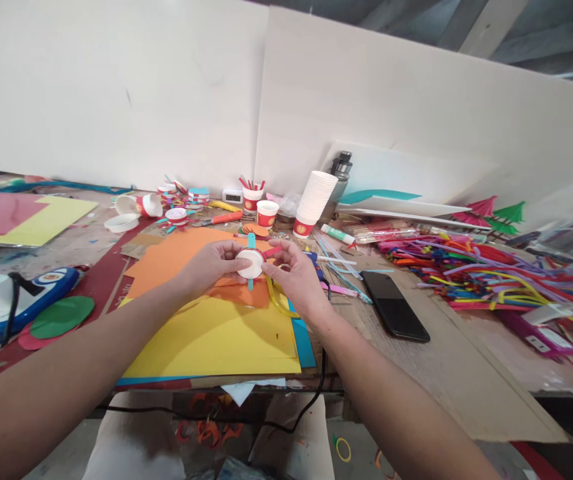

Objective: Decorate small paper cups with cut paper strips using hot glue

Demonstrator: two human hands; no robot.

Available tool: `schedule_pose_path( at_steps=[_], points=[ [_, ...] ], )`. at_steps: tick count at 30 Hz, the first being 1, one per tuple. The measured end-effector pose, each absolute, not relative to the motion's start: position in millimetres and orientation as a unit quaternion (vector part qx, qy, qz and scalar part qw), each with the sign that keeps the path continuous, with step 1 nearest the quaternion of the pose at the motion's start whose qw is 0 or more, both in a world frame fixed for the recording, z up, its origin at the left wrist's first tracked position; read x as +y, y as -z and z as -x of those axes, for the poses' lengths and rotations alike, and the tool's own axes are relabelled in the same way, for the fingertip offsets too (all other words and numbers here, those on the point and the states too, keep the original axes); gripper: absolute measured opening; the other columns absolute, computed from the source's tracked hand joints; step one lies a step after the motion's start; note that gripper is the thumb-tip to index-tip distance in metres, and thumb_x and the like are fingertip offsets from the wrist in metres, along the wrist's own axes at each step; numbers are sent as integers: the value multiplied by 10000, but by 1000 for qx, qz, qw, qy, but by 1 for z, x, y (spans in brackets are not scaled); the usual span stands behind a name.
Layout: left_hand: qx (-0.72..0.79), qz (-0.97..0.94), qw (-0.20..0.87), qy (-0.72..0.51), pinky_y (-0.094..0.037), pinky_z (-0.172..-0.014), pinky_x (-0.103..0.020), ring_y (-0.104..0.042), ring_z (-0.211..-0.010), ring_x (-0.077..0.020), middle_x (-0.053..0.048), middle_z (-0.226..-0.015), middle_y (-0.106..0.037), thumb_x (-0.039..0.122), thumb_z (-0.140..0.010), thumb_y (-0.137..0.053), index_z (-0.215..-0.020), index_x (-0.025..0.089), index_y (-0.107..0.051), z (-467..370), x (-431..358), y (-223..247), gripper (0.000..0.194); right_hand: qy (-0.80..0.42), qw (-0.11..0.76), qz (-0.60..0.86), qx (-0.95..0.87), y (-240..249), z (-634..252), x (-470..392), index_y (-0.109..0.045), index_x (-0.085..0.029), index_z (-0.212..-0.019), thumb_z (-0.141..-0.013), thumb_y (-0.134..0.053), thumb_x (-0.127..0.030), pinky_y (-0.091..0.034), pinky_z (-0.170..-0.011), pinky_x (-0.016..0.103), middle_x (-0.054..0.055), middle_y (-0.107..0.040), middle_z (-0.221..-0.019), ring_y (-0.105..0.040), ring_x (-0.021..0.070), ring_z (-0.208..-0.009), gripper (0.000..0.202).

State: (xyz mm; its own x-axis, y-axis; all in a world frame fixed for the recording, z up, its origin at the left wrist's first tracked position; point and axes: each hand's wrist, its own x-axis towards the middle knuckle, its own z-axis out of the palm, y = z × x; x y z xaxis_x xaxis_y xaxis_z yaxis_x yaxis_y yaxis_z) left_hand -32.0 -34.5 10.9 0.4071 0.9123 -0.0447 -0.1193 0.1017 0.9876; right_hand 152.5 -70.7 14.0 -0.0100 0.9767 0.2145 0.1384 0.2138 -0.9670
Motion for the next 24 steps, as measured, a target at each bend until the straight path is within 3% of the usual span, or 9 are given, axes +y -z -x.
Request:
schedule_pose_path(
  at_steps=[16,21,24],
  points=[
    [360,-541,645,-402,-578,-638,-263,-702,-764,-184,-85,-896,-740,311,-636,-861,-906,127,-714,33,-32,-9,358,-415,513,476,-581,-15,-152,-72,-541,-201,-1177,-689,-715,-296,-438,-726,289,17,-623,-968,-574,140,-835,527],
    [329,-466,700,-429,-577,-580,-208,-676,-701,-138,-84,-898,-729,213,-661,-837,-917,105,-725,35,-30,-12,299,-382,541,480,-575,-12,-156,-69,-537,-225,-1165,-725,-713,-397,-460,-846,331,65,-620,-1140,-562,178,-1008,504],
    [322,-406,729,-447,-553,-522,-153,-663,-660,-109,-74,-865,-724,132,-695,-791,-931,101,-729,37,-27,-14,246,-392,549,469,-571,-10,-157,-67,-560,-221,-1100,-759,-675,-440,-473,-846,333,58,-626,-1089,-568,168,-952,421]
  ],
)
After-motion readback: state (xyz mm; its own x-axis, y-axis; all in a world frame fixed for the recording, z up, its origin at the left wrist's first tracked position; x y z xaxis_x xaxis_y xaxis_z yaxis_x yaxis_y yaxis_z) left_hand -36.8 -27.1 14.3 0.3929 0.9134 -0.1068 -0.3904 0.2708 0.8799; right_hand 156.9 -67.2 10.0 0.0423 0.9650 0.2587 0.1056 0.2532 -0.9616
